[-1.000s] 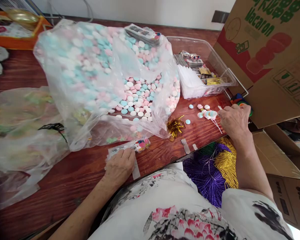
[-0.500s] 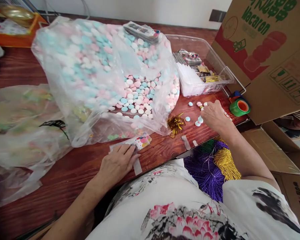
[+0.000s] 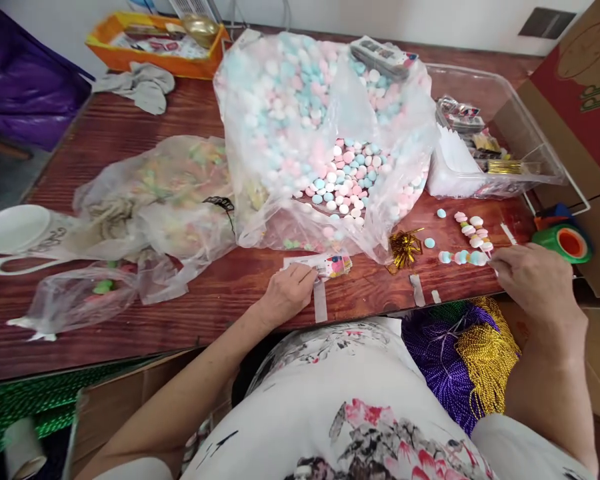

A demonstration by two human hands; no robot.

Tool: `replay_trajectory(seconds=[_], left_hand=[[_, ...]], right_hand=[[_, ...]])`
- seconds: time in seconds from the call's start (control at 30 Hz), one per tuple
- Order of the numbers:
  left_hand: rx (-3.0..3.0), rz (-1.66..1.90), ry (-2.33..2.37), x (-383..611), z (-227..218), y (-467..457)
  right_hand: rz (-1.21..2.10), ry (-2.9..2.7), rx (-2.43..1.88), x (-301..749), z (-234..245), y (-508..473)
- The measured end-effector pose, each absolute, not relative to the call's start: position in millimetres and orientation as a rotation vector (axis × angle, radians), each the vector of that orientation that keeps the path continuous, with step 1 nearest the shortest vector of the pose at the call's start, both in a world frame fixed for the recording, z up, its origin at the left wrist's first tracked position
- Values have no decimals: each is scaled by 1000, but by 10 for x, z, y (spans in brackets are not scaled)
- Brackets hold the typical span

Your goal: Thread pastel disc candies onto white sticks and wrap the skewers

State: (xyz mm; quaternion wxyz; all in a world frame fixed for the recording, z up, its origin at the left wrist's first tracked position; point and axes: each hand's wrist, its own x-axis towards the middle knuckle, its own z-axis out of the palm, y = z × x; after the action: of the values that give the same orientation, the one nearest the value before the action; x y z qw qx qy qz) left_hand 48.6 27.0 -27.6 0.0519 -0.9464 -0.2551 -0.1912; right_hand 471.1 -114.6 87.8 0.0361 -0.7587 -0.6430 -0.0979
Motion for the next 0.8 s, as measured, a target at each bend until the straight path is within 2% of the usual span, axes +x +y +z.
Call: replay_trajectory(seconds=[0.1, 0.2, 0.43, 0.63, 0.8], left_hand=[[-2907, -547, -725, 477, -252, 238], [-2922, -459, -788, 526, -218, 190], [-2924, -266, -875, 578, -162, 258], [-2966, 37, -874, 594, -40, 183], [-2982, 15, -936, 586, -16, 152]], right_hand=[[-162, -1697, -2186, 4731, 760, -1391], [155, -1453, -1988, 4656, 588, -1463], [578, -1042, -1628, 4188, 227, -1106], [887, -942, -1400, 3632, -25, -767], [988, -903, -1288, 3429, -122, -687]])
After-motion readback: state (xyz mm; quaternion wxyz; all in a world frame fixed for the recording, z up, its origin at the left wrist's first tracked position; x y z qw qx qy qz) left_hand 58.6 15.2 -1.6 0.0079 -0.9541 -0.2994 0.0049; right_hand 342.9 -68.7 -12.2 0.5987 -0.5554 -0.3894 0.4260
